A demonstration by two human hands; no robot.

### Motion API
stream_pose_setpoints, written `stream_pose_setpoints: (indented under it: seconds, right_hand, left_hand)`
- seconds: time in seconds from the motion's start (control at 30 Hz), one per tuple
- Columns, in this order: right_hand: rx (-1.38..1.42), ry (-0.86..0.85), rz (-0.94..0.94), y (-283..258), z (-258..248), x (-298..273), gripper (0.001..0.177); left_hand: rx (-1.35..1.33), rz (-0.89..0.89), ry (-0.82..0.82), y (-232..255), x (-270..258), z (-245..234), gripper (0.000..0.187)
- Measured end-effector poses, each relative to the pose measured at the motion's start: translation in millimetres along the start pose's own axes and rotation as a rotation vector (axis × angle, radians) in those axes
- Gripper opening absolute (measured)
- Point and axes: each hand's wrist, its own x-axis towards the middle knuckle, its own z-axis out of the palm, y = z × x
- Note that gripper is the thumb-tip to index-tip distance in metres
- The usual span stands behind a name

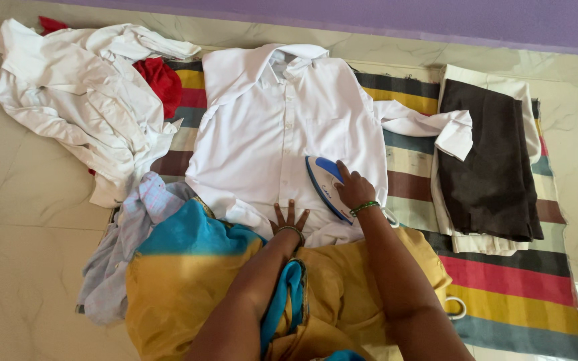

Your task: The person irons a white shirt laid out on a striped mat on the floor. They use a blue and white iron to smooth the front, back, and sleeves of the shirt, periodically lifting and repositioning the garment to access different areas.

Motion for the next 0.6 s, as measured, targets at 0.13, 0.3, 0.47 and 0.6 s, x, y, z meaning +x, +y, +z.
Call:
stream_pose_setpoints:
  seconds: [0.13, 0.3, 0.47, 0.6]
  right_hand:
    - [-0.024, -0.019, 0.022, -0.1, -0.1, -3.6, 0.073]
    - [-0.064, 0.055, 0.050, -6.2, 8.9, 9.4, 0.071]
    - [-0.058, 0.057, 0.201, -19.5, 8.8, 39.0, 0.070]
    - [-0.016, 0.054, 0.304, -31.8, 4.7, 64.3, 0.070]
  left_hand:
    - [0.054, -0.035, -0.041, 6.3, -6.1, -9.1, 0.098]
    - [0.043, -0.043, -0.079, 7.4, -7.9, -14.4, 0.098]
    - [0.070, -0.026, -0.020, 5.9, -7.4, -5.7, 0.091]
    - [0.081, -0.030, -0.029, 7.2, -5.6, -5.2, 0.091]
